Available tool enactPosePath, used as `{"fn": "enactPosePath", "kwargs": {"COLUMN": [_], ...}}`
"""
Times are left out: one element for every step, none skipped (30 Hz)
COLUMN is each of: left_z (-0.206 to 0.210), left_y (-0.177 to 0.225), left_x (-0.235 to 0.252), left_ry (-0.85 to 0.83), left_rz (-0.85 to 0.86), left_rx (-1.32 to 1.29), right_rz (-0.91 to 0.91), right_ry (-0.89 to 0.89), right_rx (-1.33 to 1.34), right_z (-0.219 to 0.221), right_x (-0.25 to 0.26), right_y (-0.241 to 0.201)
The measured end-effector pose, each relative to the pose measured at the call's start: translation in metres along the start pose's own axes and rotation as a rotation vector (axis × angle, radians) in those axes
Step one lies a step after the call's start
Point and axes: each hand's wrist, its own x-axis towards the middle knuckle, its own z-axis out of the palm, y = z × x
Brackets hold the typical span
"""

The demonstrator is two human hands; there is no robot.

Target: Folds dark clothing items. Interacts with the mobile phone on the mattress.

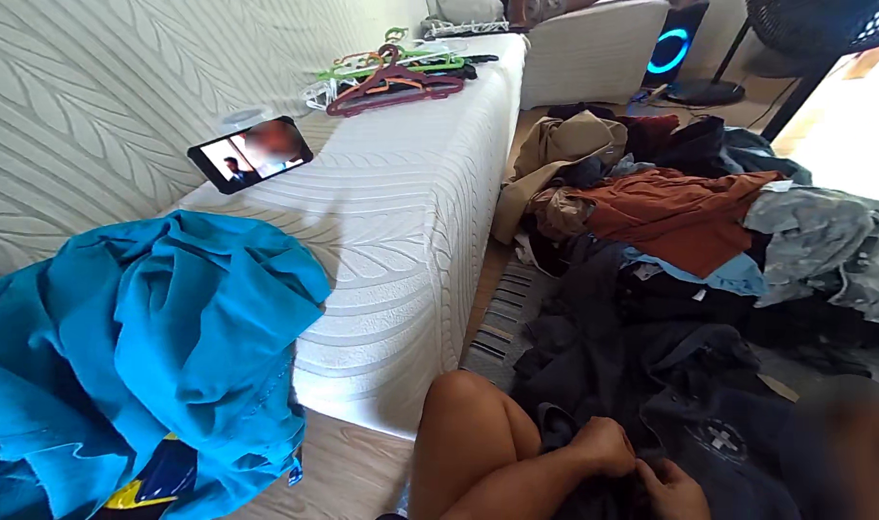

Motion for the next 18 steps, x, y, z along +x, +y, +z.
{"fn": "enactPosePath", "kwargs": {"left_z": [-0.0001, -0.0001, -0.0002, -0.0005, -0.0006, -0.0006, -0.0006, -0.0008, -0.0012, -0.0019, -0.0028, -0.0035, -0.0038, -0.0033, -0.002, -0.0008, 0.0004, 0.0018], "left_y": [0.0001, 0.0007, 0.001, 0.0009, 0.0007, 0.0005, 0.0005, 0.001, 0.0018, 0.002, 0.0017, 0.001, 0.0007, 0.0007, 0.001, 0.0019, 0.0029, 0.003], "left_x": [0.0, 0.0, 0.0006, 0.0013, 0.0017, 0.0015, 0.0012, 0.0009, 0.0005, 0.0007, 0.0014, 0.0022, 0.0025, 0.0024, 0.0021, 0.0013, 0.0003, -0.0001], "left_ry": [0.002, 0.003, -0.001, -0.005, -0.009, -0.009, -0.008, -0.011, -0.012, -0.018, -0.028, -0.034, -0.037, -0.031, -0.018, -0.003, 0.01, 0.02], "left_rz": [-0.006, -0.014, -0.02, -0.024, -0.025, -0.024, -0.024, -0.024, -0.023, -0.021, -0.019, -0.019, -0.024, -0.03, -0.036, -0.046, -0.059, -0.068], "left_rx": [-0.005, -0.006, -0.003, 0.001, 0.002, 0.002, 0.004, 0.007, 0.013, 0.019, 0.021, 0.022, 0.017, 0.01, 0.003, 0.004, 0.013, 0.021], "right_rz": [0.001, -0.001, -0.003, -0.008, -0.015, -0.022, -0.024, -0.025, -0.025, -0.024, -0.019, -0.011, -0.001, 0.012, 0.024, 0.04, 0.056, 0.071], "right_ry": [-0.012, -0.019, -0.024, -0.03, -0.032, -0.035, -0.04, -0.047, -0.053, -0.056, -0.058, -0.058, -0.06, -0.064, -0.07, -0.078, -0.086, -0.09], "right_rx": [-0.013, -0.022, -0.026, -0.029, -0.027, -0.025, -0.02, -0.018, -0.008, 0.003, 0.02, 0.037, 0.056, 0.076, 0.102, 0.135, 0.171, 0.196], "right_z": [-0.0009, -0.0015, -0.0018, -0.0018, -0.0015, -0.0015, -0.002, -0.0028, -0.0034, -0.0038, -0.0042, -0.0041, -0.0041, -0.0045, -0.0051, -0.0056, -0.0057, -0.0057], "right_x": [0.0002, 0.0002, 0.0004, 0.0006, 0.0007, 0.0003, -0.0003, -0.0007, -0.0007, -0.0009, -0.0007, -0.0006, -0.0005, -0.0006, -0.0013, -0.0021, -0.0032, -0.0045], "right_y": [-0.0001, 0.0002, 0.0005, 0.0011, 0.0021, 0.0026, 0.0024, 0.0016, 0.0015, 0.0014, 0.0015, 0.0014, 0.0015, 0.0012, 0.0002, -0.0015, -0.0032, -0.0051]}}
